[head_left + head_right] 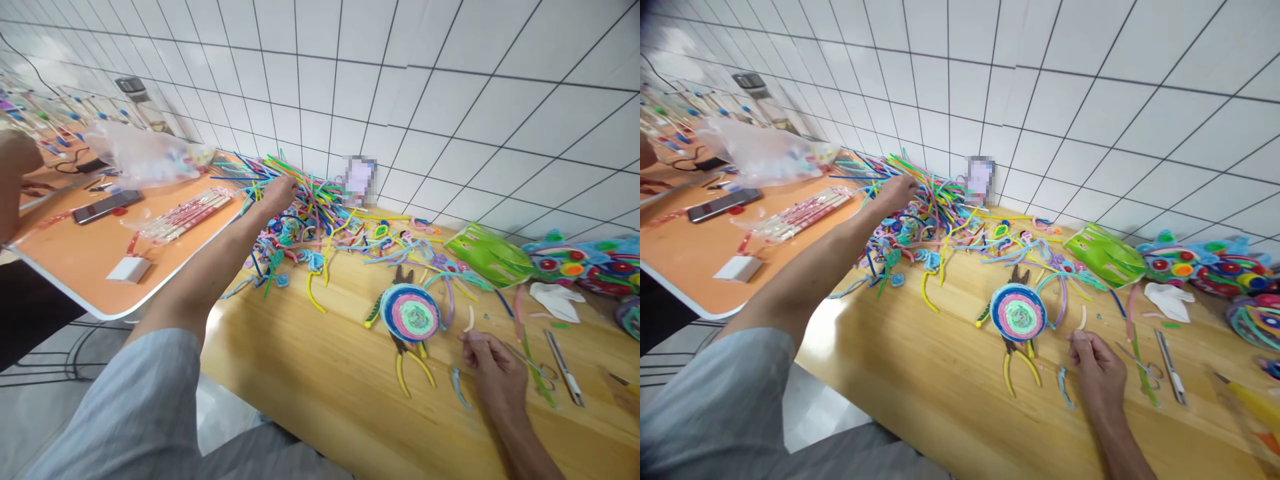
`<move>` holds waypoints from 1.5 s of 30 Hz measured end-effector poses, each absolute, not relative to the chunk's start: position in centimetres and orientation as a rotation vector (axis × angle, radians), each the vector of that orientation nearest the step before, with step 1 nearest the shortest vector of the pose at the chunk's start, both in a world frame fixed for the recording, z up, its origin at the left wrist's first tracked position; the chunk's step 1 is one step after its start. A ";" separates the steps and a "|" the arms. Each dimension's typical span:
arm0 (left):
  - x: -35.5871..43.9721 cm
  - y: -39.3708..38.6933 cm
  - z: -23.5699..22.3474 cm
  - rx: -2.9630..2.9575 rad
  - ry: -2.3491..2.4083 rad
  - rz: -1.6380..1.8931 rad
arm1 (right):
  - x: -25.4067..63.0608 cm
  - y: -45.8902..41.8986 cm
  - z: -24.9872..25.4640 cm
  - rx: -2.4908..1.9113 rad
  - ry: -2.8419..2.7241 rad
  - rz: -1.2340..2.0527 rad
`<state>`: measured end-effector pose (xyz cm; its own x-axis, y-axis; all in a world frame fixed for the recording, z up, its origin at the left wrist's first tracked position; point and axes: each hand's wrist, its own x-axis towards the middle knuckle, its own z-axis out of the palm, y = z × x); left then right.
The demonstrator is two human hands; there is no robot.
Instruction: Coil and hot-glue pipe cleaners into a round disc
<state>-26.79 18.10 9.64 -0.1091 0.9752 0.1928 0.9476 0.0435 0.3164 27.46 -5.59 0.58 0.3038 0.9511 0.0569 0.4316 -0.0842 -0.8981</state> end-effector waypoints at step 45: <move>-25.3 15.6 6.1 2.332 2.168 0.287 | 26.5 -5.8 1.4 -1.697 -1.220 0.744</move>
<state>-25.27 15.59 6.09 0.0649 0.9835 0.1686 0.9936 -0.0794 0.0808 26.48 -5.82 1.45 0.3354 0.9417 0.0272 0.4071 -0.1188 -0.9056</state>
